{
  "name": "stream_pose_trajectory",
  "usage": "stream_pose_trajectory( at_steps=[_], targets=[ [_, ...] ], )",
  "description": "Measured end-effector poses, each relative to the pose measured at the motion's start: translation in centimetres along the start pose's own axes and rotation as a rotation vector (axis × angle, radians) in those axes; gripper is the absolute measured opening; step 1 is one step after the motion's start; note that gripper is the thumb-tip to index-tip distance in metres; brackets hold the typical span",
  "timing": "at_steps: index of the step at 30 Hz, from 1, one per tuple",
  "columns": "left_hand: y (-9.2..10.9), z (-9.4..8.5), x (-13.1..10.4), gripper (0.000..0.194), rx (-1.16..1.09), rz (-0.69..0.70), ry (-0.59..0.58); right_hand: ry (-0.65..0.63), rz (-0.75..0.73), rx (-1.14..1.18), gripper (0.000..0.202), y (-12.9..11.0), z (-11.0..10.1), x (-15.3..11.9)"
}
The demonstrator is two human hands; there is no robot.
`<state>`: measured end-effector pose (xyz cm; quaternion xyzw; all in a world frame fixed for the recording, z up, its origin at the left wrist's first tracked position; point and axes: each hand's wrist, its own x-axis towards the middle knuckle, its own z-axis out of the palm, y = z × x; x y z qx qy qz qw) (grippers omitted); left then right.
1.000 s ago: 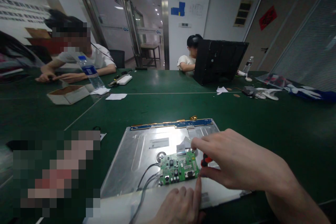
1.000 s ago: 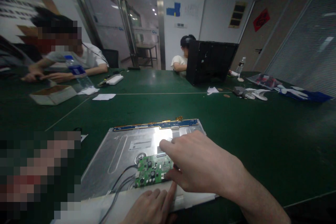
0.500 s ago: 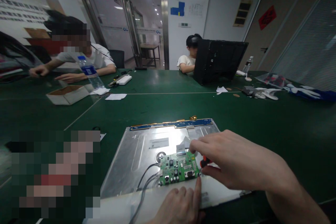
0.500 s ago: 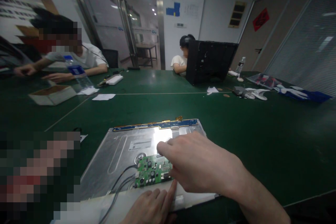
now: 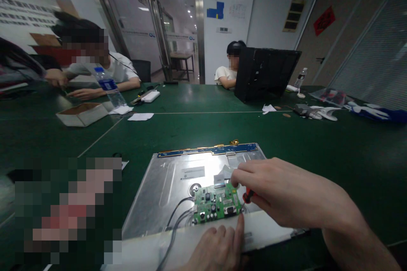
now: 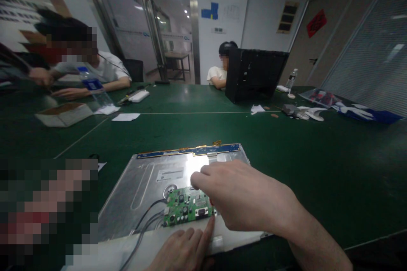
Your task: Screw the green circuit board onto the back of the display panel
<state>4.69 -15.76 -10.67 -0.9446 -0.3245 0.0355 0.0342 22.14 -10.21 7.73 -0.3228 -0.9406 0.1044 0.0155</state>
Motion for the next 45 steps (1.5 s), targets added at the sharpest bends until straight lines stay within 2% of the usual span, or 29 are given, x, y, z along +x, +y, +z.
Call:
stream_pose_trajectory(
  at_steps=[9, 17, 24, 28, 34, 39, 45],
  targets=[
    [0.02, 0.00, -0.04, 0.069, 0.010, -0.006, 0.008, 0.030, 0.101, -0.028, 0.010, -0.33, 0.34, 0.58],
    [-0.02, -0.36, 0.05, 0.066, 0.010, 0.009, -0.024, -0.003, 0.027, 0.047, 0.023, 0.24, 0.11, -0.04],
    [-0.06, -0.46, 0.10, 0.067, 0.001, 0.001, -0.015, -0.018, 0.004, 0.055, 0.025, 0.14, 0.09, -0.15],
    [-0.05, -0.18, 0.04, 0.067, -0.011, 0.002, 0.015, 0.000, 0.025, 0.038, 0.020, -0.05, 0.20, 0.00],
    [0.12, -0.17, 0.07, 0.067, 0.003, 0.000, -0.043, 0.029, 0.038, 0.016, 0.008, 0.07, 0.55, 0.20],
    [0.04, -0.67, 0.12, 0.066, 0.002, -0.004, -0.055, -0.002, -0.023, 0.029, 0.024, 0.20, 0.38, -0.24],
    [-0.02, -0.65, 0.10, 0.065, -0.003, -0.002, -0.057, -0.011, -0.027, 0.054, 0.029, 0.34, 0.32, -0.35]
  ],
)
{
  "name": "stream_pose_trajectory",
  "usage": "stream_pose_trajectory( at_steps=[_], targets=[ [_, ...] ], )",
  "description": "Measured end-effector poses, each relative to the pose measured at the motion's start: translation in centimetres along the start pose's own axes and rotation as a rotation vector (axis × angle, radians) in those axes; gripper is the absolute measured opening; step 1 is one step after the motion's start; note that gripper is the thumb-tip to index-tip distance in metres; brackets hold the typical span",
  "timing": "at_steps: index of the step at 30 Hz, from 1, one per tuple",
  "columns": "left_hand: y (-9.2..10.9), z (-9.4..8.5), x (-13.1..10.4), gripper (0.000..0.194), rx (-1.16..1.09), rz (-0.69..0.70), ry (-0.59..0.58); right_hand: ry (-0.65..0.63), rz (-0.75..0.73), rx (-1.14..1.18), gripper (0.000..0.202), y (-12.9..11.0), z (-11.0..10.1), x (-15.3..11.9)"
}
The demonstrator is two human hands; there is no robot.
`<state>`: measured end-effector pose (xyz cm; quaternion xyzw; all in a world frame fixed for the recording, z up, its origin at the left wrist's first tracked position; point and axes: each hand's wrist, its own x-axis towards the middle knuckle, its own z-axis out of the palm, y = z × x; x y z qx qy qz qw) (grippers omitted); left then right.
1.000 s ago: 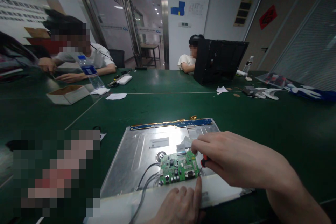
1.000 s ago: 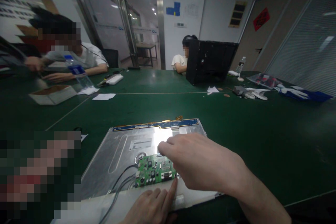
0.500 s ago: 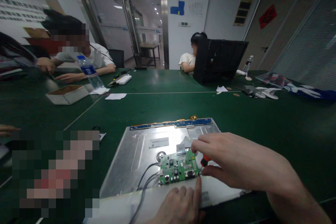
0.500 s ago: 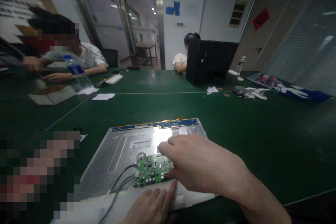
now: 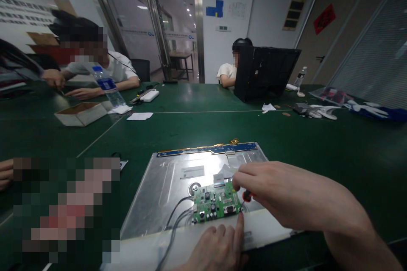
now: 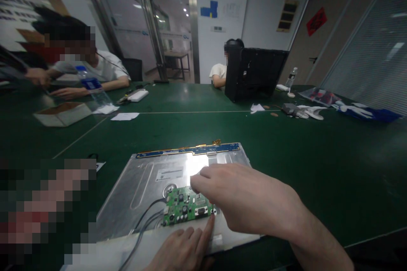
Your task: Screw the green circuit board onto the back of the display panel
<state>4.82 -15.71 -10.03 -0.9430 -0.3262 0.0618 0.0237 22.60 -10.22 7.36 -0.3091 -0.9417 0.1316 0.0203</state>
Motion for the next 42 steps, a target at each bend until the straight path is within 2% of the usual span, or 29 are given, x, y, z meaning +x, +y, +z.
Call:
stream_pose_trajectory(
  at_steps=[19, 25, 31, 36, 42],
  targets=[
    [0.1, 0.1, 0.0, 0.067, 0.011, 0.004, 0.054, 0.053, 0.074, -0.040, 0.026, -0.2, 0.4, 0.2],
    [0.1, 0.7, -0.1, 0.065, 0.012, 0.004, 0.090, 0.054, 0.080, -0.032, 0.018, -0.2, 0.2, 0.3],
    [0.0, 1.0, -0.1, 0.067, 0.000, 0.004, 0.122, 0.054, 0.088, -0.025, 0.020, -0.3, 0.1, 0.2],
    [0.0, 0.7, -0.1, 0.064, -0.003, 0.005, 0.100, 0.049, 0.082, -0.027, 0.021, -0.4, 0.0, 0.1],
    [0.1, 0.7, -0.1, 0.066, 0.006, -0.001, 0.132, 0.052, 0.110, -0.025, 0.013, -0.3, -0.3, -0.1]
  ],
)
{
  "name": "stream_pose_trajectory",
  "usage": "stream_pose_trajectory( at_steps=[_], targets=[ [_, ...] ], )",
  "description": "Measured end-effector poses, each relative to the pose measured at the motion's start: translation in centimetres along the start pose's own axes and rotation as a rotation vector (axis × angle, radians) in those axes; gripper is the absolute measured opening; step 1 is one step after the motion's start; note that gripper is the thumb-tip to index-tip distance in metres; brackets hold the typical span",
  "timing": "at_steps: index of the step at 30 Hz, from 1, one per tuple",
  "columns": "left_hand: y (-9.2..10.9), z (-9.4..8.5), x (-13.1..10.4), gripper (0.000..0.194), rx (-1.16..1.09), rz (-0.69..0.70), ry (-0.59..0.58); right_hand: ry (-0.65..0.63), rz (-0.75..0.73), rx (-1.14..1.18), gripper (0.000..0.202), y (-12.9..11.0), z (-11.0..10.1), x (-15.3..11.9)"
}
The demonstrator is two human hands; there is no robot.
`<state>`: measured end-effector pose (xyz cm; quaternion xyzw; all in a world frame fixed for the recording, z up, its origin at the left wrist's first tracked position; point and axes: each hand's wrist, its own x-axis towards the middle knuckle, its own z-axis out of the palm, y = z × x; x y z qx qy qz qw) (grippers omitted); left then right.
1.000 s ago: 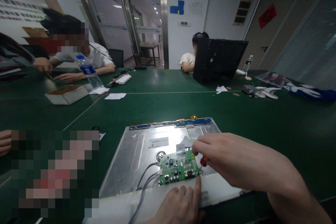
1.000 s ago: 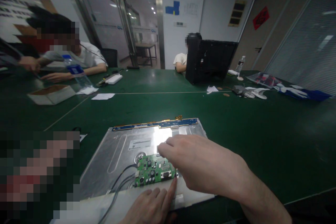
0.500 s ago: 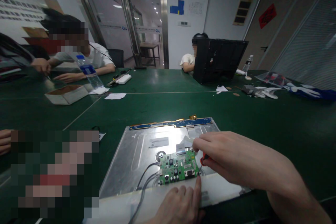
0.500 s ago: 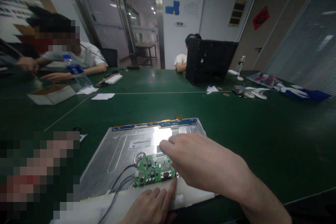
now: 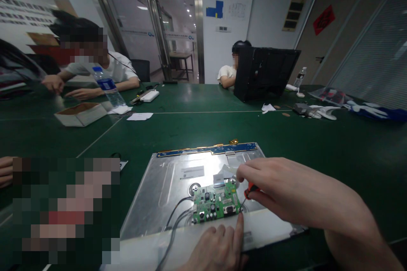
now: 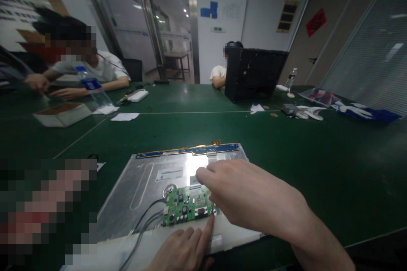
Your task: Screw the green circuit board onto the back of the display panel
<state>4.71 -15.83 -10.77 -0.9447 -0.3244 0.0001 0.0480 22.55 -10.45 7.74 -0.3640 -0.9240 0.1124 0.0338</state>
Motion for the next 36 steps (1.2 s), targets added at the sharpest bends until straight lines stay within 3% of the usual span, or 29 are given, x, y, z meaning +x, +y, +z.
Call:
stream_pose_trajectory(
  at_steps=[10, 20, 25, 28, 32, 36],
  targets=[
    [0.0, 0.3, -0.2, 0.065, 0.070, 0.004, 0.063, 0.034, 0.026, -0.011, 0.016, 0.4, -0.9, -0.4],
    [-0.1, -0.4, -0.8, 0.044, 0.101, 0.091, 0.148, 0.071, 0.038, 0.011, 0.014, 1.4, -1.7, -0.4],
    [-0.7, -2.4, -0.9, 0.032, 0.042, 0.116, 0.245, 0.147, 0.029, 0.035, 0.018, 2.4, -2.2, -0.3],
    [-1.7, -5.0, -1.0, 0.025, -0.061, 0.045, 0.327, 0.240, 0.043, 0.045, 0.016, 2.5, -2.6, -0.4],
    [-4.0, -8.3, -2.5, 0.028, -0.153, -0.164, 0.414, 0.433, 0.045, 0.081, 0.011, 2.4, -3.0, -1.1],
    [-6.8, -9.2, -5.7, 0.035, -0.167, -0.412, 0.445, 0.637, 0.126, 0.082, 0.014, 2.6, -2.0, -2.4]
  ],
)
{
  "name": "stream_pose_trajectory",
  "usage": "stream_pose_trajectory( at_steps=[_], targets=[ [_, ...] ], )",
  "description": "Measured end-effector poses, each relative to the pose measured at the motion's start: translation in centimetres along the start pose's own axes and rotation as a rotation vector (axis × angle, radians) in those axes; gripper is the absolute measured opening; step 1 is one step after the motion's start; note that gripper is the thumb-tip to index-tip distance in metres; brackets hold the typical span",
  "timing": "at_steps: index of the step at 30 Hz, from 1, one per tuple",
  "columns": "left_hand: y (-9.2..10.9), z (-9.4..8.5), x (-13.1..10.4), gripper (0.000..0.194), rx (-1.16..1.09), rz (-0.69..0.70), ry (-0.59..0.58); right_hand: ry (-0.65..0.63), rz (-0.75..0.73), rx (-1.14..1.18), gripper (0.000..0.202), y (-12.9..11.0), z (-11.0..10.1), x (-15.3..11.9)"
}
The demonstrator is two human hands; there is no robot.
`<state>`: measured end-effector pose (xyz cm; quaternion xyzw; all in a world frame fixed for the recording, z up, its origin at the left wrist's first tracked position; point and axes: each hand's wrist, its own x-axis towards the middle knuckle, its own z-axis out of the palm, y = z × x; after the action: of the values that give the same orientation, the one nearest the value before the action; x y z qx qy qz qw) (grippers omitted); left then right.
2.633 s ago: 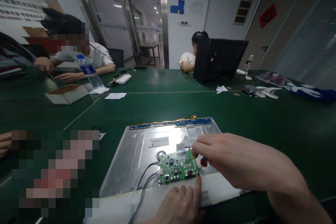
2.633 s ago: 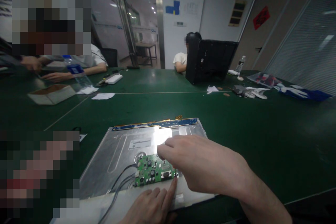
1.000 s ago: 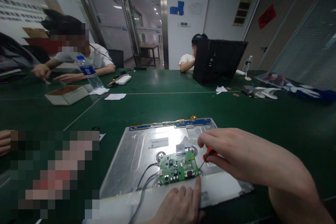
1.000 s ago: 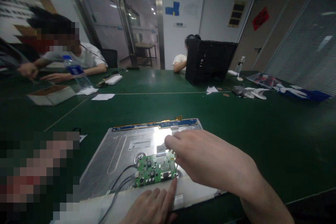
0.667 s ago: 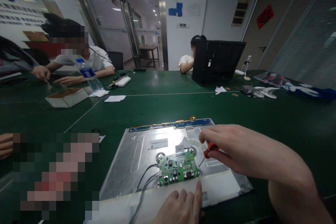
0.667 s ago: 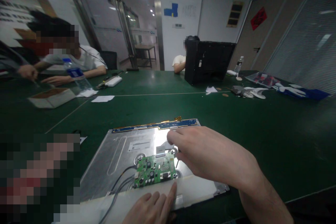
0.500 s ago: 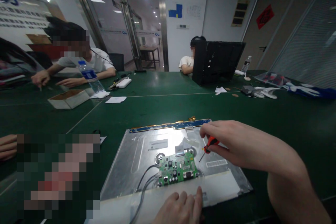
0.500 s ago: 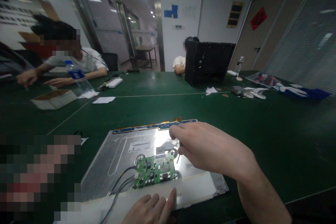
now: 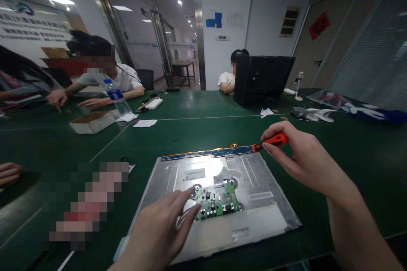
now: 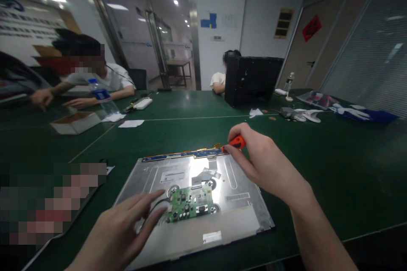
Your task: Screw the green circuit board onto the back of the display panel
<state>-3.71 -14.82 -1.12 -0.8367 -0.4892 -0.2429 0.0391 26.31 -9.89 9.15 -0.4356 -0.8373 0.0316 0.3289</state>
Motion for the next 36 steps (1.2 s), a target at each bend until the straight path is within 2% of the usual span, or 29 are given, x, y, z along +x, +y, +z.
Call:
stream_pose_trajectory(
  at_steps=[4, 6, 8, 10, 14, 17, 23, 27, 32, 36],
  targets=[
    [-3.6, -0.7, -3.0, 0.043, 0.004, -0.189, -0.007, 0.120, 0.010, -0.080, 0.005, 0.6, 1.8, -2.5],
    [-4.9, -0.6, -4.9, 0.044, 0.024, -0.236, -0.011, 0.110, 0.048, -0.150, 0.009, 0.6, 3.3, -3.7],
    [-5.9, -0.2, -6.6, 0.045, 0.049, -0.280, -0.025, 0.066, 0.147, -0.176, 0.010, 0.7, 5.0, -4.7],
    [-6.5, 0.2, -8.0, 0.046, 0.051, -0.296, -0.050, -0.041, 0.256, -0.218, 0.013, 0.7, 6.5, -5.6],
    [-7.0, 1.1, -9.7, 0.049, 0.106, -0.297, -0.079, -0.290, 0.306, -0.293, 0.031, 1.0, 8.6, -7.1],
    [-6.9, 1.3, -10.0, 0.051, 0.146, -0.299, -0.090, -0.362, 0.316, -0.327, 0.037, 1.1, 9.2, -8.2],
    [-6.4, 1.2, -9.7, 0.049, 0.083, -0.345, -0.142, -0.398, 0.359, -0.349, 0.040, 0.9, 9.5, -9.4],
    [-6.9, 1.6, -10.0, 0.051, 0.067, -0.378, -0.141, -0.438, 0.438, -0.383, 0.040, 1.6, 10.5, -9.6],
    [-7.3, 2.0, -9.9, 0.051, 0.007, -0.302, -0.125, -0.442, 0.505, -0.422, 0.042, 2.5, 11.5, -9.8],
    [-6.7, 2.7, -8.6, 0.050, -0.002, -0.236, -0.145, -0.440, 0.564, -0.436, 0.043, 3.5, 10.7, -10.0]
  ],
)
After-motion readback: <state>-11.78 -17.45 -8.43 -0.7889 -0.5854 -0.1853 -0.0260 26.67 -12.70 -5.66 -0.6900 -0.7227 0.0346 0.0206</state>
